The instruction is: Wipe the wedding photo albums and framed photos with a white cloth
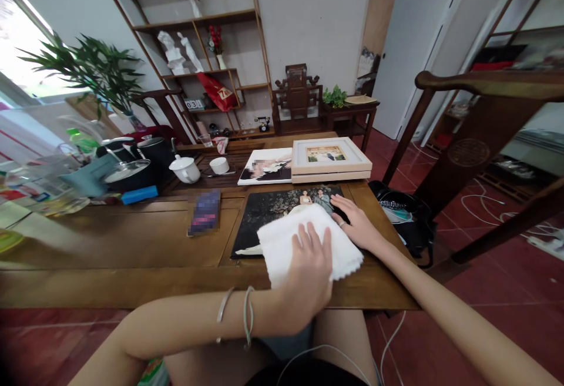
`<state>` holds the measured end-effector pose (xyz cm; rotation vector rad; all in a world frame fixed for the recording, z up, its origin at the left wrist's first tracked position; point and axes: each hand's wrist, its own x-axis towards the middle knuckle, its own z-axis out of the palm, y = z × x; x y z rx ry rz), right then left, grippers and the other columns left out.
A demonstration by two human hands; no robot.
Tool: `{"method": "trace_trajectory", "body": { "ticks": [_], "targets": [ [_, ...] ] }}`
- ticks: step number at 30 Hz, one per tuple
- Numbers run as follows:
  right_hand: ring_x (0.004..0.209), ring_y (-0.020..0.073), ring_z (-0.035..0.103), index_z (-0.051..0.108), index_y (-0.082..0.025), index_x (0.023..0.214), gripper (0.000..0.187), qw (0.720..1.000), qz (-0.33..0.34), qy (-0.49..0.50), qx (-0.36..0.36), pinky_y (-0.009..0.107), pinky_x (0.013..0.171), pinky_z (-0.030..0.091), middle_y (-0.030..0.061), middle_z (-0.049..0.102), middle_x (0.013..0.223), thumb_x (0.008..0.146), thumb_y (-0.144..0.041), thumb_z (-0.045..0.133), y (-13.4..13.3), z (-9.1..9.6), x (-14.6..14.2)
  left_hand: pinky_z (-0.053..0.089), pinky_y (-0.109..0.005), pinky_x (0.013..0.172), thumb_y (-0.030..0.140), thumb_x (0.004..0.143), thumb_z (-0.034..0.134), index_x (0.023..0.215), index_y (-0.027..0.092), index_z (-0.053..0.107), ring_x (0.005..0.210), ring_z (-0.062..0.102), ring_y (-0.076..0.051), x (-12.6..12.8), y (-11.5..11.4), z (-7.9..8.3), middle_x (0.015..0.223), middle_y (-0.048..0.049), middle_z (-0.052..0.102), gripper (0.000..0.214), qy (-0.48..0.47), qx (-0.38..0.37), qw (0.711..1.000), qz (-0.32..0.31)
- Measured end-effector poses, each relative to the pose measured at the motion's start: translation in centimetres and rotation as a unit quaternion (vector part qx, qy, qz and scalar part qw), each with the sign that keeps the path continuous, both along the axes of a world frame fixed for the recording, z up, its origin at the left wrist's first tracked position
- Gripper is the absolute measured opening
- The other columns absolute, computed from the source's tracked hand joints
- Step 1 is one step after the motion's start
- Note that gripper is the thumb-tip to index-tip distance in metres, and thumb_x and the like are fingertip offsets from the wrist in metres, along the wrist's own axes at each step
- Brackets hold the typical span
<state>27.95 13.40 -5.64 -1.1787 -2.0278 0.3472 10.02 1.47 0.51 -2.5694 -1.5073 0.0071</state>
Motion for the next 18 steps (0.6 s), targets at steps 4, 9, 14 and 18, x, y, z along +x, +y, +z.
{"method": "trace_trajectory", "body": {
  "ticks": [4,9,14,18],
  "targets": [
    [0.131,0.0292,0.047,0.061,-0.026,0.125,0.040,1.000,0.004,0.009,0.001,0.055,0.111,0.036,0.0098,0.057,0.136,0.092,-0.043,0.050,-0.1,0.1,-0.1,0.038,-0.053,0.106,0.034,0.085,0.054,0.151,0.006,0.025,0.138,0.033,-0.043,0.1,-2.9,0.0,0.150,-0.0229,0.036,0.077,0.018,-0.005,0.998,-0.065],
    [0.132,0.0292,0.046,0.060,-0.026,0.127,0.040,1.000,0.013,0.001,0.001,0.056,0.111,0.035,0.0093,0.056,0.137,0.092,-0.041,0.047,0.0,0.0,0.1,0.040,-0.059,0.101,0.041,0.083,0.058,0.152,0.008,0.021,0.138,0.030,-0.046,-1.7,-0.5,1.3,0.152,-0.0271,0.027,0.085,0.023,-0.038,0.996,-0.083],
    [0.132,0.0293,0.046,0.059,-0.022,0.127,0.042,1.000,0.005,-0.019,0.004,0.056,0.110,0.036,0.0123,0.056,0.138,0.092,-0.040,0.046,0.1,-0.1,0.1,0.032,-0.058,0.107,0.035,0.084,0.058,0.151,0.018,0.024,0.142,0.026,-0.039,-4.0,6.1,2.6,0.156,-0.0215,0.024,0.077,0.017,-0.086,0.994,-0.063],
    [0.132,0.0283,0.046,0.059,-0.023,0.127,0.041,1.000,0.002,-0.026,0.012,0.056,0.111,0.035,0.0120,0.055,0.138,0.092,-0.039,0.046,0.1,-0.1,0.0,0.027,-0.058,0.110,0.029,0.086,0.054,0.151,0.026,0.022,0.145,0.022,-0.032,-5.6,11.6,2.1,0.159,-0.0132,0.021,0.073,-0.017,-0.097,0.990,-0.100]
  ]
}}
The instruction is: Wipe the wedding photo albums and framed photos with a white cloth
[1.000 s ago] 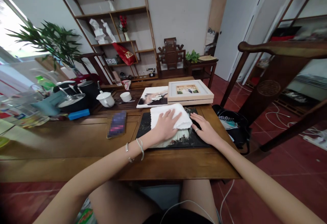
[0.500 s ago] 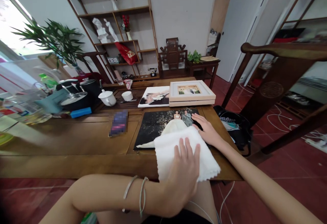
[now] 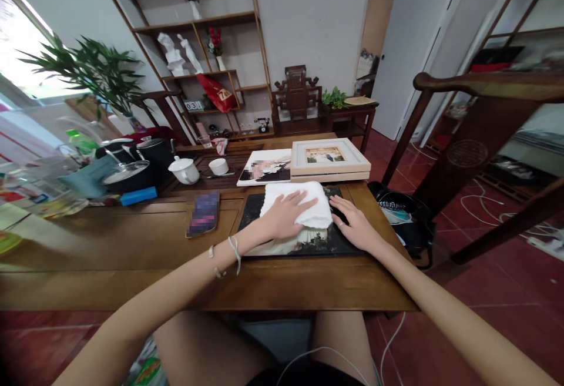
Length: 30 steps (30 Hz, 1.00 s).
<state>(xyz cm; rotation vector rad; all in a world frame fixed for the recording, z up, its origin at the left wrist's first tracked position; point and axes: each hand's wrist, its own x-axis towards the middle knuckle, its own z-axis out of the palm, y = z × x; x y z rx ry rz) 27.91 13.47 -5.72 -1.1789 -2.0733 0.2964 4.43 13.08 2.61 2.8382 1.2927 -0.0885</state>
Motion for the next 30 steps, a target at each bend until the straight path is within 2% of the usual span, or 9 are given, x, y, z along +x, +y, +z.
{"method": "trace_trajectory", "body": {
  "ticks": [2,5,13,21,26,30],
  "targets": [
    [0.131,0.0285,0.047,0.059,-0.022,0.127,0.041,1.000,-0.005,-0.002,-0.002,0.055,0.111,0.035,0.0125,0.055,0.138,0.092,-0.039,0.046,0.0,0.1,-0.1,0.027,-0.057,0.110,0.030,0.085,0.054,0.150,0.027,0.024,0.145,0.022,-0.031,-0.5,1.9,-0.6,0.158,-0.0120,0.023,0.072,-0.023,0.010,1.000,-0.008],
    [0.132,0.0289,0.046,0.060,-0.020,0.126,0.041,1.000,-0.009,-0.002,-0.007,0.054,0.112,0.035,0.0131,0.055,0.138,0.093,-0.039,0.046,-0.1,0.2,-0.2,0.027,-0.057,0.109,0.031,0.083,0.054,0.149,0.028,0.026,0.144,0.024,-0.030,-0.7,3.2,-1.3,0.157,-0.0116,0.025,0.072,-0.043,0.024,0.999,-0.014],
    [0.133,0.0282,0.045,0.059,-0.019,0.127,0.041,1.000,-0.010,-0.009,-0.007,0.054,0.112,0.034,0.0143,0.054,0.138,0.093,-0.038,0.046,-0.2,0.2,-0.2,0.031,-0.051,0.109,0.030,0.083,0.052,0.150,0.029,0.026,0.142,0.028,-0.029,-1.4,4.1,-1.4,0.156,-0.0090,0.029,0.071,-0.052,0.035,0.998,-0.028],
    [0.132,0.0276,0.046,0.059,-0.019,0.127,0.040,1.000,-0.009,-0.007,-0.002,0.054,0.112,0.034,0.0135,0.055,0.138,0.093,-0.037,0.046,-0.2,0.2,-0.2,0.031,-0.050,0.109,0.030,0.084,0.050,0.149,0.029,0.028,0.141,0.031,-0.028,-1.6,5.1,-1.3,0.156,-0.0084,0.030,0.068,-0.052,0.026,0.998,-0.031],
    [0.132,0.0276,0.047,0.059,-0.021,0.127,0.040,1.000,-0.012,-0.005,-0.001,0.054,0.112,0.035,0.0125,0.055,0.138,0.093,-0.038,0.047,-0.2,0.2,-0.2,0.028,-0.051,0.110,0.028,0.083,0.051,0.149,0.029,0.027,0.143,0.027,-0.028,-1.6,4.5,-1.7,0.157,-0.0082,0.027,0.070,-0.059,0.038,0.997,-0.026],
    [0.131,0.0284,0.047,0.060,-0.023,0.127,0.039,1.000,-0.008,0.000,-0.001,0.054,0.112,0.035,0.0112,0.056,0.138,0.093,-0.039,0.047,-0.1,0.1,-0.2,0.025,-0.054,0.111,0.026,0.082,0.052,0.149,0.029,0.026,0.145,0.022,-0.029,-1.5,1.5,-2.0,0.158,-0.0088,0.024,0.072,-0.064,0.044,0.997,-0.028]
  ]
}}
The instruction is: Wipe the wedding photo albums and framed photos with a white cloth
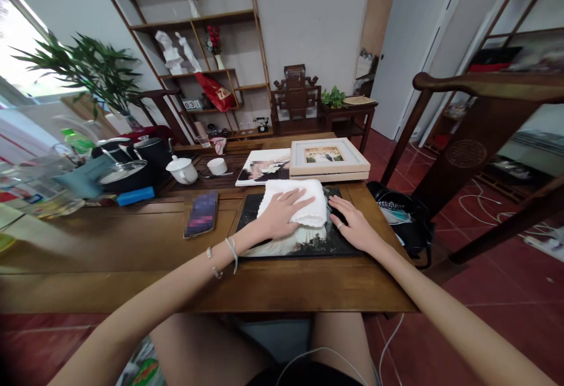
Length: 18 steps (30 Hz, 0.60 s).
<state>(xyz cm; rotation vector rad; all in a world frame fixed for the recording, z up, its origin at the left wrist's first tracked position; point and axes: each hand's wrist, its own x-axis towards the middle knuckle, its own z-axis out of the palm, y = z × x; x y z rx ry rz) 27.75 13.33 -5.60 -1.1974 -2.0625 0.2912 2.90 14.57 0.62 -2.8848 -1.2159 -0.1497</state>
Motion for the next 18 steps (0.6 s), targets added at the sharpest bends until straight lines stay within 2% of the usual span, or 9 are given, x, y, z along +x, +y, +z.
{"method": "trace_trajectory", "body": {
  "ticks": [7,10,12,14,18],
  "targets": [
    [0.132,0.0293,0.046,0.059,-0.024,0.128,0.041,1.000,0.012,0.006,0.000,0.055,0.112,0.034,0.0111,0.056,0.138,0.093,-0.041,0.045,0.1,-0.2,0.3,0.016,-0.059,0.113,0.027,0.075,0.060,0.152,0.026,0.019,0.147,0.012,-0.035,0.1,-10.4,-0.2,0.160,-0.0121,0.014,0.087,-0.003,-0.003,1.000,-0.022],
    [0.132,0.0291,0.046,0.060,-0.023,0.127,0.041,1.000,0.010,0.009,-0.002,0.054,0.112,0.034,0.0111,0.056,0.138,0.093,-0.042,0.046,0.1,-0.2,0.3,0.012,-0.059,0.114,0.030,0.075,0.061,0.153,0.025,0.016,0.147,0.011,-0.035,0.0,-12.9,-0.1,0.161,-0.0130,0.011,0.090,0.002,0.000,0.999,-0.034],
    [0.132,0.0288,0.046,0.060,-0.023,0.127,0.041,1.000,0.008,0.006,-0.004,0.054,0.112,0.034,0.0111,0.056,0.138,0.093,-0.042,0.047,0.1,-0.1,0.2,0.013,-0.058,0.114,0.031,0.075,0.060,0.152,0.026,0.016,0.147,0.012,-0.035,-0.2,-12.9,0.0,0.161,-0.0124,0.012,0.089,-0.001,-0.012,0.999,-0.040],
    [0.132,0.0284,0.046,0.059,-0.023,0.127,0.041,1.000,0.006,0.003,-0.005,0.054,0.112,0.034,0.0108,0.055,0.138,0.093,-0.041,0.047,0.0,0.0,0.2,0.015,-0.057,0.114,0.031,0.076,0.059,0.152,0.029,0.018,0.147,0.014,-0.033,-0.4,-11.8,0.0,0.160,-0.0110,0.014,0.086,-0.007,-0.029,0.999,-0.034],
    [0.131,0.0280,0.047,0.059,-0.025,0.127,0.039,1.000,-0.001,-0.003,-0.006,0.055,0.112,0.034,0.0090,0.056,0.137,0.092,-0.040,0.048,0.0,0.0,0.1,0.020,-0.055,0.114,0.028,0.079,0.056,0.151,0.031,0.020,0.146,0.017,-0.030,-0.8,-7.2,0.3,0.160,-0.0091,0.018,0.081,-0.003,-0.039,0.999,-0.009]
  ]
}}
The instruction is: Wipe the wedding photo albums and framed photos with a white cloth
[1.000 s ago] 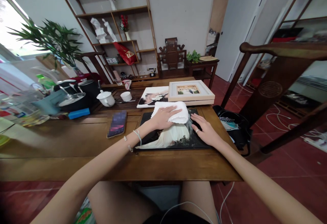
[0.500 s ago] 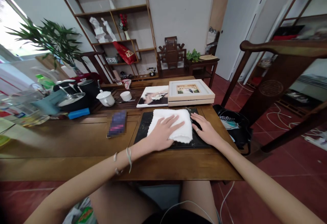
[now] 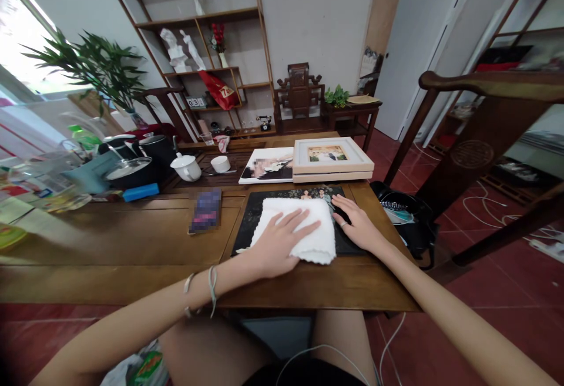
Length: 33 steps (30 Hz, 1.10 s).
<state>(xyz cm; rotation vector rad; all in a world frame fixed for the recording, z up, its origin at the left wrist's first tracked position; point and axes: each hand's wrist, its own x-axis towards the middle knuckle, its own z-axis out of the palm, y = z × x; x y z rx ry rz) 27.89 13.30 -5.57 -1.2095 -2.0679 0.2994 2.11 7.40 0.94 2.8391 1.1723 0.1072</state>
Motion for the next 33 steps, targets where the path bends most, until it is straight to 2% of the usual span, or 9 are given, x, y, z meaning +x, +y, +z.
{"method": "trace_trajectory", "body": {
  "ticks": [4,7,10,15,20,23,29,31,33],
  "targets": [
    [0.131,0.0278,0.047,0.059,-0.024,0.127,0.040,1.000,-0.001,0.004,0.006,0.054,0.112,0.034,0.0098,0.057,0.137,0.092,-0.040,0.047,0.0,0.0,-0.1,0.023,-0.053,0.113,0.027,0.081,0.054,0.150,0.029,0.023,0.146,0.021,-0.028,-0.5,5.4,0.4,0.159,-0.0089,0.020,0.076,0.015,0.009,1.000,-0.004],
    [0.132,0.0282,0.046,0.060,-0.023,0.127,0.040,1.000,-0.001,0.008,-0.001,0.054,0.112,0.034,0.0108,0.056,0.138,0.093,-0.040,0.047,-0.1,0.0,-0.1,0.026,-0.051,0.112,0.030,0.084,0.053,0.149,0.029,0.027,0.144,0.025,-0.027,-0.8,8.3,0.4,0.158,-0.0085,0.026,0.070,0.015,0.022,1.000,0.002],
    [0.132,0.0279,0.046,0.059,-0.022,0.127,0.041,1.000,0.000,0.008,-0.005,0.054,0.113,0.033,0.0111,0.055,0.138,0.093,-0.040,0.047,-0.1,0.1,-0.1,0.028,-0.050,0.112,0.034,0.087,0.051,0.148,0.029,0.030,0.143,0.028,-0.028,-0.9,9.5,0.2,0.157,-0.0069,0.028,0.065,0.005,0.040,0.999,0.012],
    [0.132,0.0274,0.046,0.059,-0.023,0.127,0.040,1.000,0.000,0.010,-0.001,0.054,0.113,0.033,0.0105,0.055,0.139,0.092,-0.040,0.048,0.0,0.0,-0.1,0.026,-0.049,0.112,0.031,0.085,0.052,0.149,0.029,0.028,0.144,0.026,-0.027,-1.0,9.4,-0.3,0.158,-0.0070,0.026,0.069,0.007,0.048,0.999,0.016],
    [0.132,0.0281,0.047,0.060,-0.024,0.127,0.039,1.000,0.000,0.005,-0.001,0.055,0.112,0.034,0.0096,0.056,0.137,0.092,-0.039,0.048,0.0,0.1,-0.1,0.024,-0.052,0.112,0.026,0.082,0.053,0.150,0.029,0.025,0.145,0.022,-0.029,-1.2,7.0,0.0,0.159,-0.0086,0.022,0.074,0.016,0.044,0.999,0.022],
    [0.132,0.0294,0.046,0.060,-0.024,0.127,0.040,1.000,-0.003,0.000,-0.004,0.056,0.112,0.034,0.0096,0.057,0.137,0.092,-0.040,0.048,-0.1,0.2,-0.1,0.022,-0.053,0.113,0.025,0.079,0.055,0.150,0.029,0.024,0.146,0.019,-0.030,-1.3,3.8,0.1,0.159,-0.0087,0.020,0.077,0.014,0.030,0.999,0.022],
    [0.131,0.0293,0.047,0.059,-0.025,0.128,0.041,1.000,-0.009,-0.006,-0.009,0.055,0.112,0.035,0.0095,0.056,0.138,0.092,-0.041,0.048,-0.2,0.3,-0.1,0.015,-0.057,0.114,0.025,0.076,0.058,0.152,0.029,0.018,0.147,0.012,-0.033,-1.7,-4.3,-0.2,0.161,-0.0100,0.012,0.086,0.002,0.010,1.000,0.025],
    [0.131,0.0289,0.047,0.059,-0.024,0.128,0.041,1.000,-0.009,-0.007,-0.007,0.055,0.112,0.035,0.0101,0.055,0.138,0.092,-0.041,0.048,-0.2,0.4,-0.1,0.013,-0.059,0.114,0.029,0.075,0.060,0.152,0.028,0.015,0.147,0.009,-0.034,-1.7,-6.0,-0.3,0.161,-0.0108,0.009,0.089,0.004,0.007,1.000,0.012],
    [0.131,0.0288,0.047,0.059,-0.024,0.127,0.041,1.000,-0.009,-0.007,-0.008,0.055,0.112,0.035,0.0104,0.055,0.138,0.092,-0.041,0.048,-0.3,0.4,-0.1,0.012,-0.059,0.115,0.030,0.074,0.061,0.152,0.029,0.014,0.147,0.009,-0.034,-1.8,-6.5,-0.3,0.161,-0.0106,0.008,0.091,0.008,0.004,1.000,0.002]
  ]
}}
